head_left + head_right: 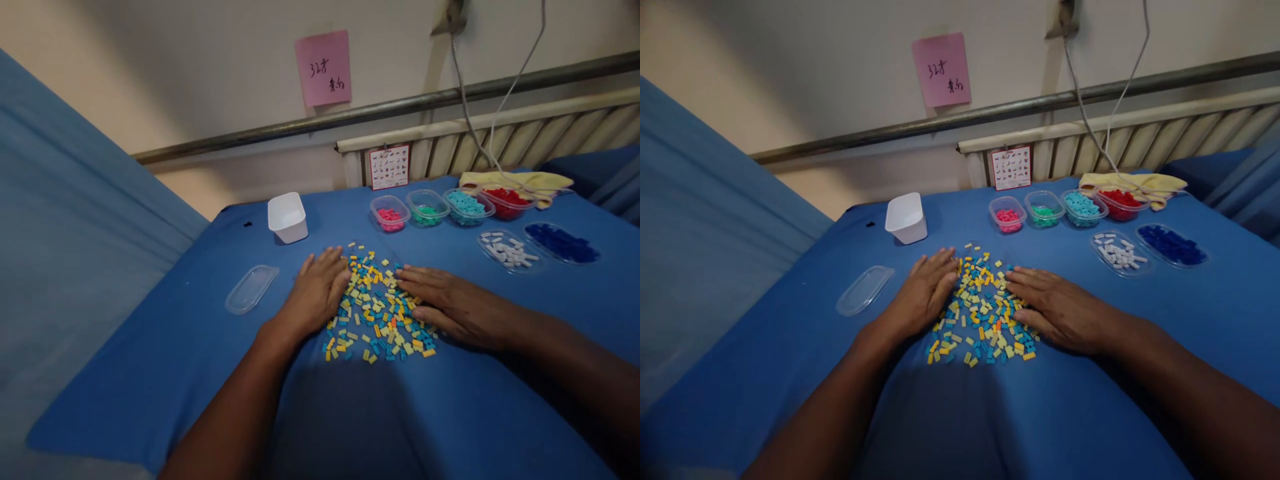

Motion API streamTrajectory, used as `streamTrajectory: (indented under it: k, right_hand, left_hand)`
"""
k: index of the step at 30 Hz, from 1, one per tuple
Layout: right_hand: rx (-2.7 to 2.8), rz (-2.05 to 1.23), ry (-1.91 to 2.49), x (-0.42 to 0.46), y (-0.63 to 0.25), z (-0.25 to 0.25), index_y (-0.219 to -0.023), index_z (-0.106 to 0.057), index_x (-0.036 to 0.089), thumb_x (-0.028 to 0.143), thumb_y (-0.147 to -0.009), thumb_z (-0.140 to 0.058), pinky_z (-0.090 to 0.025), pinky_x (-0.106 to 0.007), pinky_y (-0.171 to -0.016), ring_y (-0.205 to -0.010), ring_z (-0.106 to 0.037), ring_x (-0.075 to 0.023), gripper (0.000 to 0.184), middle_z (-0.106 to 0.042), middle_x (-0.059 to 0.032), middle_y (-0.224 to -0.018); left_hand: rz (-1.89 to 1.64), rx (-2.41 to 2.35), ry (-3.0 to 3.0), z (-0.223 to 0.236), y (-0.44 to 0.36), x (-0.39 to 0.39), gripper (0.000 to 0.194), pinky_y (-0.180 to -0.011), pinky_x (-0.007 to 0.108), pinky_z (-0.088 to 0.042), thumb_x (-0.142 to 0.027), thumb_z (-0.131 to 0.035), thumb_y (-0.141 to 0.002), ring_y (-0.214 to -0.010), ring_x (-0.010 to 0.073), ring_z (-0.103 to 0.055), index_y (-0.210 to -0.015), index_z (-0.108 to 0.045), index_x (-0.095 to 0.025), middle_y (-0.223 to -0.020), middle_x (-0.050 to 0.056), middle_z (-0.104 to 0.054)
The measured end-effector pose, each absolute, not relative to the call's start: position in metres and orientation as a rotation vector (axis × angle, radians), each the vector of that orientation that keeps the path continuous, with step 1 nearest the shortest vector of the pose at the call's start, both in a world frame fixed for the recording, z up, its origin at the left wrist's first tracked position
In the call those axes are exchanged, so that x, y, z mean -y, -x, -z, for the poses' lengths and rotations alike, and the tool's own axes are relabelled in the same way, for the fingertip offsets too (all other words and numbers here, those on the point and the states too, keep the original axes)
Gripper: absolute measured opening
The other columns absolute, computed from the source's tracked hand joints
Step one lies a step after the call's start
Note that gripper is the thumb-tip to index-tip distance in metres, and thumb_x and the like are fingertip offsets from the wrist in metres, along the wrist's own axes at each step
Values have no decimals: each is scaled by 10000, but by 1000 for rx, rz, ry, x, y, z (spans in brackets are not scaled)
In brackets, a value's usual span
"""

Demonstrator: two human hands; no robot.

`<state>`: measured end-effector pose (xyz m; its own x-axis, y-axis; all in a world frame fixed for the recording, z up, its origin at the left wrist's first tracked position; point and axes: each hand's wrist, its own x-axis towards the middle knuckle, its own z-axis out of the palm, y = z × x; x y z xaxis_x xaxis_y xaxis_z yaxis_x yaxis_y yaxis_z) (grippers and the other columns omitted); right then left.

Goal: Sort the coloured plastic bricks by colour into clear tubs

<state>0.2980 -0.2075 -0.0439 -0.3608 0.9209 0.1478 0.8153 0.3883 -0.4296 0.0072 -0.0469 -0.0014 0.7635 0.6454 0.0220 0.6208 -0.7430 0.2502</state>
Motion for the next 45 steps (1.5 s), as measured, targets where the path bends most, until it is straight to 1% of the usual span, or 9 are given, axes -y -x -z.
streamTrajectory:
  k: [5, 12, 15, 19, 24, 30, 35, 41, 45]
  right_hand:
    - [2314, -460, 1531, 208, -293, 42, -1748, -468, 236, 578, -1161, -505, -303, -639, -1387, -1710, -309, -373, 681, -371, -115, -1829]
    - [2237, -339, 1548, 205, -301, 51, -1757, -447, 243, 525, -1178, -464, -323, -665, -1371, -1703, -325, -370, 644, -366, -124, -1825]
    - [2098, -224, 1627, 196, -317, 67, -1714, -510, 177, 523, -1179, -427, -379, -679, -1339, -1666, -403, -383, 643, -447, -175, -1778]
    - [2019, -183, 1657, 188, -319, 78, -1658, -572, 118, 560, -1175, -378, -410, -640, -1335, -1621, -480, -383, 683, -532, -195, -1718]
    - [1957, -214, 1659, 186, -314, 76, -1639, -598, 116, 576, -1167, -366, -408, -644, -1337, -1610, -498, -390, 698, -550, -191, -1706]
    - [1890, -297, 1614, 185, -318, 71, -1641, -611, 161, 570, -1170, -371, -413, -629, -1340, -1607, -508, -370, 669, -574, -165, -1696]
    - [1890, -318, 1594, 186, -319, 66, -1633, -619, 150, 582, -1170, -357, -425, -632, -1333, -1601, -518, -377, 685, -579, -175, -1690]
    - [1948, -290, 1600, 183, -311, 68, -1624, -626, 174, 572, -1157, -413, -418, -630, -1336, -1601, -520, -381, 649, -590, -178, -1685]
    - [2004, -255, 1603, 182, -308, 72, -1625, -617, 173, 585, -1157, -422, -415, -642, -1330, -1604, -516, -379, 653, -569, -188, -1701]
  left_hand:
    - [-61, -1314, -2601, 17, -5, 23, 754, -1416, 597, -193, -551, -248, -1179, -1750, 352, -223, -1754, -366, -78, -1859, 200, -259]
    - [-255, -860, -2459, 10, -15, 39, 837, -1433, 374, -200, -686, -114, -1160, -1747, 176, -231, -1784, -343, -178, -1876, 76, -247]
    - [-321, -1086, -2428, 14, -7, 31, 869, -1442, 440, -159, -696, -105, -1154, -1753, 220, -228, -1771, -362, -140, -1866, 117, -276]
    - [-93, -1186, -2520, 24, -9, 14, 907, -1432, 551, -137, -746, -132, -1132, -1765, 304, -176, -1785, -325, -147, -1875, 156, -221]
    - [27, -1016, -2587, 24, -48, -3, 906, -1429, 562, -129, -728, -162, -1136, -1768, 338, -129, -1787, -312, -115, -1881, 184, -152]
    - [33, -651, -2583, 7, -86, 15, 846, -1435, 391, -191, -684, -173, -1156, -1734, 226, -290, -1738, -440, -130, -1838, 108, -347]
    - [-103, -562, -2432, -14, -64, 23, 805, -1408, 433, -316, -723, -212, -1152, -1641, 250, -482, -1638, -606, -216, -1733, 53, -543]
    - [-89, -926, -2519, 2, -17, 24, 854, -1437, 506, -207, -719, -174, -1144, -1725, 267, -317, -1737, -450, -169, -1829, 109, -364]
    - [-81, -906, -2555, 19, -40, 50, 864, -1446, 484, -169, -702, -164, -1145, -1752, 247, -229, -1764, -385, -141, -1859, 122, -282]
